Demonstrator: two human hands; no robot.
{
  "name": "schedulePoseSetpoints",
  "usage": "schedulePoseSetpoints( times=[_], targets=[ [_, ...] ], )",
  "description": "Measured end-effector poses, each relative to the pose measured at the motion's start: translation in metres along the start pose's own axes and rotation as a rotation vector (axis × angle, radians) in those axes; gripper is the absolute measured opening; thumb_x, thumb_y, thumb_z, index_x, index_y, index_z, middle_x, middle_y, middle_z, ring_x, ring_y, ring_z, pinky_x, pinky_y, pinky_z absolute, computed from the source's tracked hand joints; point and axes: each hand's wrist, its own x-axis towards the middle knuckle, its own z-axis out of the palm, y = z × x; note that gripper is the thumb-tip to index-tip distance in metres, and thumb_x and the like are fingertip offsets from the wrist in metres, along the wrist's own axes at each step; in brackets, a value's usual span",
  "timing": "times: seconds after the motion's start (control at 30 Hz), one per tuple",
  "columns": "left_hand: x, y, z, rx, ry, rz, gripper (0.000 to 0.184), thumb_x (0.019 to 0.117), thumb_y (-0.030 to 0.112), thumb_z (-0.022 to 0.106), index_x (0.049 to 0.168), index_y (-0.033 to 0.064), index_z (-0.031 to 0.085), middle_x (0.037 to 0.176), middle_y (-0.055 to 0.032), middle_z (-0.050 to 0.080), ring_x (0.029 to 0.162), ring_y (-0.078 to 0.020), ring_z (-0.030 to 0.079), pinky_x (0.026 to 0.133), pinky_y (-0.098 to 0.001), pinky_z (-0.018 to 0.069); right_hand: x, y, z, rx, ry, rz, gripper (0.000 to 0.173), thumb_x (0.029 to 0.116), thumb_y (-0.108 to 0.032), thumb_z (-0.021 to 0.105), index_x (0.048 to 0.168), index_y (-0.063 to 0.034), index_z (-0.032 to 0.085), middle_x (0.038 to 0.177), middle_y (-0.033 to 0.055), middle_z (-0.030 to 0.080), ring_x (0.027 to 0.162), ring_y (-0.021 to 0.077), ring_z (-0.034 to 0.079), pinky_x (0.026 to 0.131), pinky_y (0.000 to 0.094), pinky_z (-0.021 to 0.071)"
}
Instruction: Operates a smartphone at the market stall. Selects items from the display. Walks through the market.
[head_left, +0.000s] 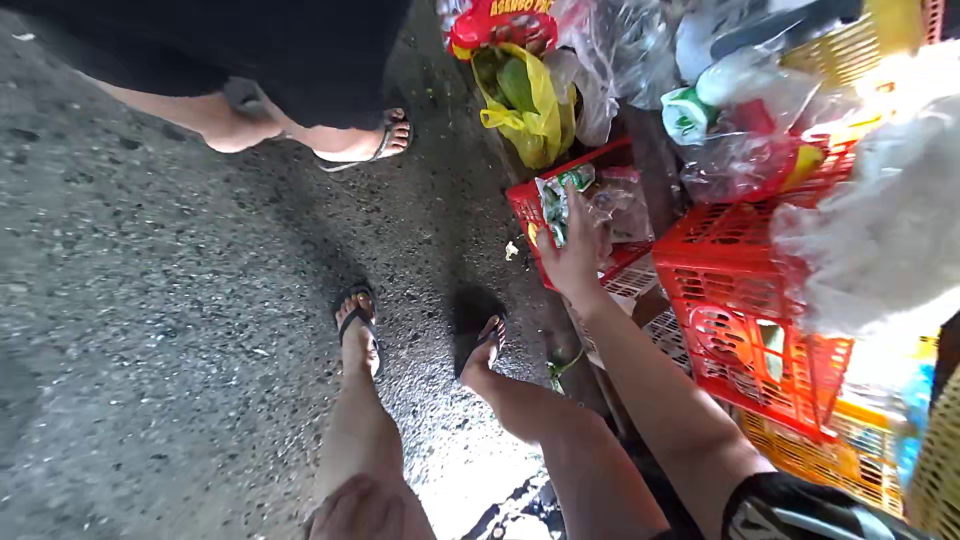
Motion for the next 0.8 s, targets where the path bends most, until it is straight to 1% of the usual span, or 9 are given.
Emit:
schedulePoseSetpoints(
  times=[0.1,0.23,0.33,0.43,0.53,0.63,0.67,0.73,0.8],
  targets=[
    [-0.001,-0.003,0.001,0.016,-0.018,-0.048,0.048,0.0834,0.044,0.075,0.121,0.0142,0.074,0.131,-0.0134,0.067,0.127,-0.0407,0.059,0.101,-0.0652,0.0467,0.026,-0.031,-0.058,-0.239,0.013,-0.02,0.069,0.096,-0.034,0.064,0.157,-0.0092,0.041,0.164,0.0224,0.03,0.148,0.0431,0.034,0.117,0.0659,0.0285],
    [0.0,-0.004,0.001,0.004,-0.058,-0.073,0.041,0.0856,0.042,0.075,0.117,0.0163,0.075,0.133,-0.0127,0.066,0.129,-0.0443,0.055,0.1,-0.069,0.0455,0.063,-0.046,-0.129,-0.448,0.08,0.205,0.07,0.0927,-0.039,0.066,0.152,-0.0065,0.047,0.165,0.0322,0.021,0.154,0.0517,0.012,0.119,0.0744,0.0067],
    [0.0,0.007,-0.004,0.016,-0.086,-0.107,0.036,0.0888,0.042,0.072,0.115,0.0163,0.075,0.131,-0.0135,0.067,0.127,-0.0424,0.057,0.1,-0.0684,0.0459,0.077,-0.045,-0.165,-0.537,-0.042,0.424,0.071,0.0928,-0.038,0.067,0.151,-0.0017,0.047,0.161,0.0393,0.021,0.152,0.0575,0.012,0.117,0.0778,0.0092],
    [-0.003,0.025,-0.015,0.081,-0.152,-0.165,0.038,0.0945,0.044,0.067,0.122,0.0177,0.072,0.134,-0.0142,0.066,0.127,-0.0376,0.06,0.102,-0.063,0.0467,0.078,-0.046,-0.178,-0.577,-0.197,0.454,0.076,0.0938,-0.038,0.07,0.151,0.0047,0.043,0.157,0.0445,0.022,0.148,0.0624,0.018,0.115,0.0784,0.0138],
    [-0.004,0.034,-0.02,0.071,-0.192,-0.166,0.036,0.0967,0.04,0.063,0.124,0.0178,0.072,0.134,-0.0155,0.066,0.126,-0.0385,0.06,0.102,-0.0633,0.0463,0.064,-0.06,-0.178,-0.559,-0.203,0.38,0.077,0.0936,-0.04,0.069,0.152,0.003,0.042,0.16,0.0433,0.016,0.15,0.0613,0.012,0.118,0.0768,0.0096],
    [-0.01,0.05,-0.034,-0.024,-0.197,-0.214,0.041,0.0902,0.043,0.07,0.122,0.0176,0.073,0.125,-0.0179,0.07,0.12,-0.0397,0.064,0.1,-0.0647,0.0473,0.026,-0.086,-0.158,-0.483,-0.203,0.166,0.07,0.0929,-0.038,0.07,0.149,-0.0016,0.049,0.161,0.0393,0.019,0.151,0.0583,0.013,0.118,0.0765,0.0105],
    [-0.011,0.053,-0.036,-0.046,-0.185,-0.219,0.04,0.0888,0.042,0.072,0.121,0.0172,0.073,0.122,-0.0175,0.071,0.118,-0.0389,0.065,0.099,-0.0642,0.0479,0.007,-0.098,-0.148,-0.474,-0.283,0.118,0.07,0.0919,-0.039,0.07,0.149,-0.0037,0.05,0.162,0.0372,0.021,0.151,0.0561,0.015,0.118,0.076,0.0131],
    [-0.012,0.046,-0.029,-0.083,-0.141,-0.204,0.037,0.0889,0.039,0.072,0.119,0.0173,0.074,0.119,-0.0155,0.072,0.116,-0.0371,0.066,0.097,-0.0635,0.0495,-0.04,-0.129,-0.133,-0.475,-0.63,0.047,0.069,0.095,-0.04,0.065,0.152,-0.0043,0.047,0.16,0.0363,0.028,0.151,0.0538,0.02,0.119,0.0729,0.0146],
    [-0.003,0.028,-0.008,-0.087,-0.063,-0.177,0.033,0.0883,0.042,0.07,0.114,0.023,0.075,0.114,-0.0102,0.074,0.11,-0.0339,0.069,0.091,-0.0635,0.0533,-0.083,-0.149,-0.12,-0.489,-0.929,-0.076,0.061,0.0969,-0.04,0.062,0.145,-0.0023,0.055,0.148,0.0309,0.05,0.145,0.0489,0.037,0.122,0.0688,0.0159]
  ],
)
